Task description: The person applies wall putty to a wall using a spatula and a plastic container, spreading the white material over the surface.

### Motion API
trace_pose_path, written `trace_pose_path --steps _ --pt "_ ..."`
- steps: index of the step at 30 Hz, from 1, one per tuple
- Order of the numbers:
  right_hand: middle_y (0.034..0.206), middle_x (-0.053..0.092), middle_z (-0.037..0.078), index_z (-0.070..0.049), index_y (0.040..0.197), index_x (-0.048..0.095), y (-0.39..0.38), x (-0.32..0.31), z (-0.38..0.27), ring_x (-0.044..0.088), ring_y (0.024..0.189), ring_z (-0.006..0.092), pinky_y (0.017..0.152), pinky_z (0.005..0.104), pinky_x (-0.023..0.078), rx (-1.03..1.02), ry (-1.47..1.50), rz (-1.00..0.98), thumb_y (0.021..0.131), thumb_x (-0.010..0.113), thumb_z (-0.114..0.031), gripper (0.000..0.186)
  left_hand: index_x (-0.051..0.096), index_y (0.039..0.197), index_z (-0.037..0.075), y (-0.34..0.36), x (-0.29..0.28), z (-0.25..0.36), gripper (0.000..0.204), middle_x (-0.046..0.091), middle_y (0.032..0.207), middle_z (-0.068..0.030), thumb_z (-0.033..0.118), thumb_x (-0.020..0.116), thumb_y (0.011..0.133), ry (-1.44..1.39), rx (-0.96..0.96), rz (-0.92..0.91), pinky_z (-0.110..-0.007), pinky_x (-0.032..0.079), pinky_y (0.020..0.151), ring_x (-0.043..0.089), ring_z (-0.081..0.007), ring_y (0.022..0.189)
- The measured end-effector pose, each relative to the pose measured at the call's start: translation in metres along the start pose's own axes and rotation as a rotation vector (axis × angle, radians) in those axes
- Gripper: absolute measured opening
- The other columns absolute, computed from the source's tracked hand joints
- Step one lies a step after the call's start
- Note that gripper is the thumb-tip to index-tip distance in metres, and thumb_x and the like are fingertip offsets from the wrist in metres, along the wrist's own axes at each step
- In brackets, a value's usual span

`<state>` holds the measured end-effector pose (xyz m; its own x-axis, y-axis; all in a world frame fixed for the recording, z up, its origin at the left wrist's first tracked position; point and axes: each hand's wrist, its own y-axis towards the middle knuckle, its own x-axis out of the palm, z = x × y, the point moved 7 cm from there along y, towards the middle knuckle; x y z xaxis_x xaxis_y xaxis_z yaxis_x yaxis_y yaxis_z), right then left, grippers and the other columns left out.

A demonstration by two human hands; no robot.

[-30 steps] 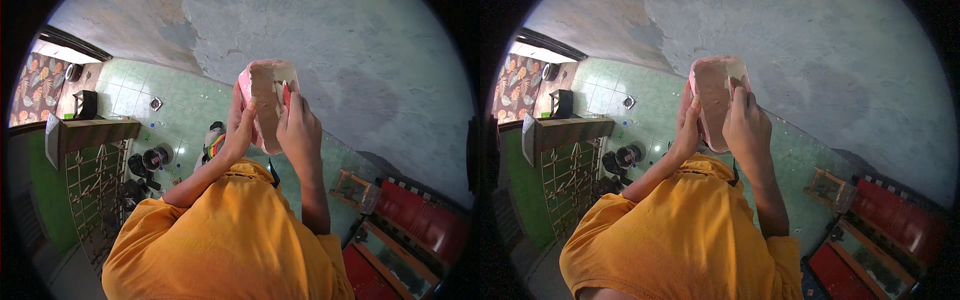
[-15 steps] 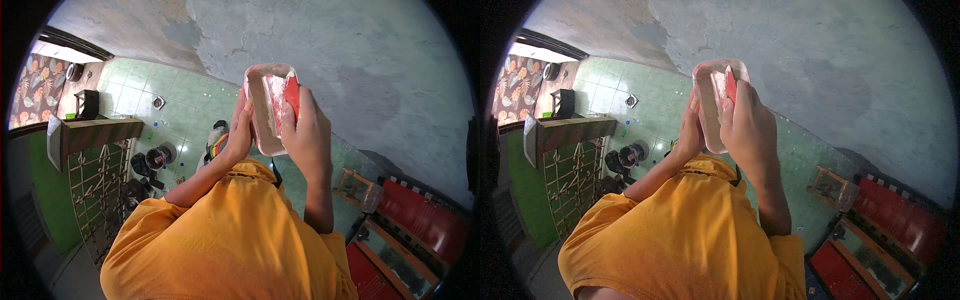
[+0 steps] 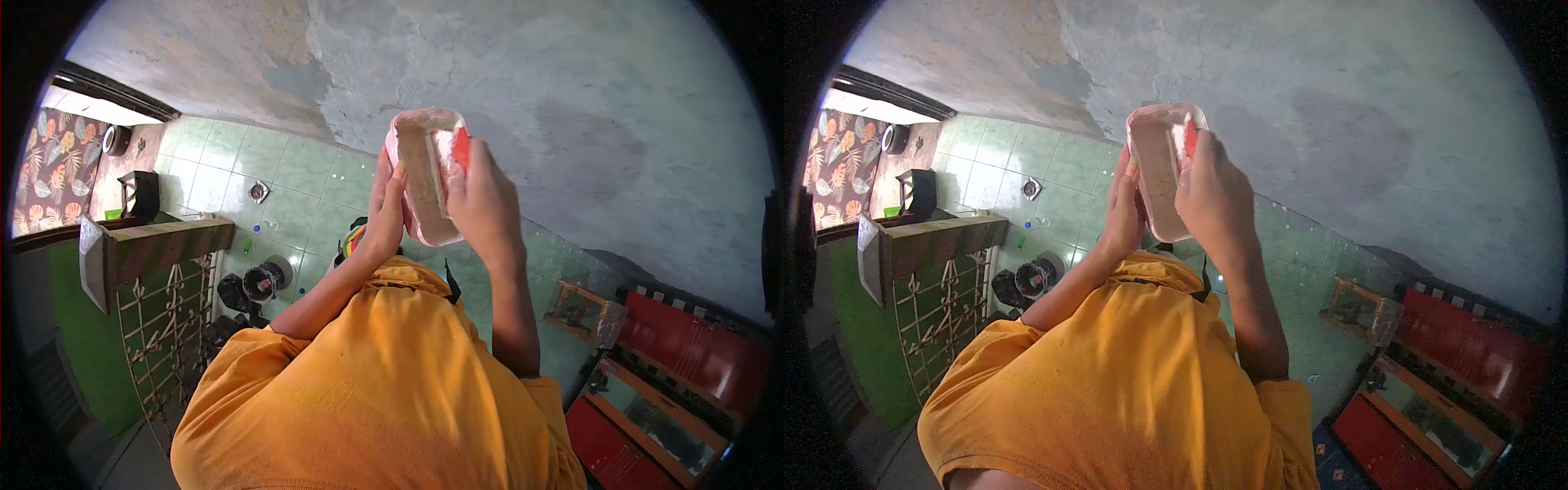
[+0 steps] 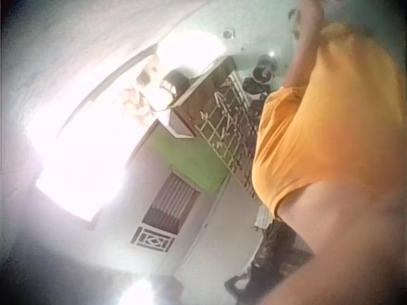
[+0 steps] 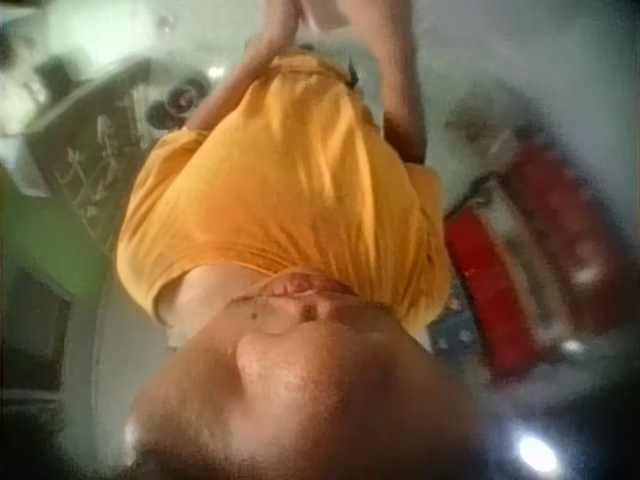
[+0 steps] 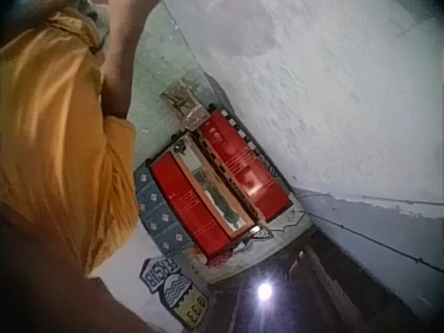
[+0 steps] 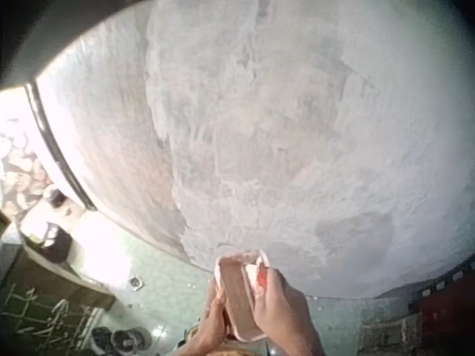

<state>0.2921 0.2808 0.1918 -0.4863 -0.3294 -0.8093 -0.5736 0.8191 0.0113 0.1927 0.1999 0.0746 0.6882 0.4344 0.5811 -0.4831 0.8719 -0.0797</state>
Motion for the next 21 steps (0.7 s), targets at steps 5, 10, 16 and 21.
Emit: trace_pose_path --steps 5,10,16,21 --pt "0.111 0.066 0.028 -0.001 0.124 0.050 0.015 0.007 -0.018 0.063 0.101 0.0490 0.081 0.0552 0.051 -0.094 -0.018 0.044 0.097 0.055 -0.014 0.030 0.017 0.161 0.001 0.025 -0.013 0.021 0.068 0.032 0.160 -0.0142 0.037 0.042 0.109 0.119 0.072 -0.031 -0.035 0.026 0.121 0.032 -0.0222 0.147" --pt "0.109 0.066 0.027 0.000 0.122 0.050 0.032 0.032 -0.031 0.063 0.100 0.0488 0.080 0.0546 0.051 -0.110 -0.035 0.027 0.098 0.055 -0.013 0.029 0.022 0.158 0.001 0.040 -0.024 0.038 0.060 0.035 0.157 -0.0115 0.029 0.042 0.109 0.065 0.067 -0.019 -0.035 0.024 0.121 0.032 -0.0202 0.145" --pt "0.102 0.067 0.028 0.001 0.119 0.052 0.051 0.045 -0.036 0.065 0.095 0.0478 0.079 0.0512 0.052 -0.002 -0.034 0.023 0.097 0.058 -0.012 0.027 0.023 0.158 0.001 0.052 -0.049 0.040 0.060 0.037 0.156 -0.0114 0.031 0.043 0.109 0.095 0.042 -0.002 -0.035 0.024 0.120 0.032 -0.0203 0.145" --pt "0.097 0.067 0.023 0.002 0.109 0.056 0.063 -0.009 -0.027 0.067 0.089 0.0343 0.079 0.0423 0.052 -0.057 0.256 0.187 0.098 0.062 -0.016 0.022 0.022 0.159 0.000 0.061 -0.054 0.067 0.064 0.037 0.156 -0.0120 0.031 0.045 0.109 0.077 0.024 -0.034 -0.035 0.024 0.120 0.033 -0.0210 0.145"
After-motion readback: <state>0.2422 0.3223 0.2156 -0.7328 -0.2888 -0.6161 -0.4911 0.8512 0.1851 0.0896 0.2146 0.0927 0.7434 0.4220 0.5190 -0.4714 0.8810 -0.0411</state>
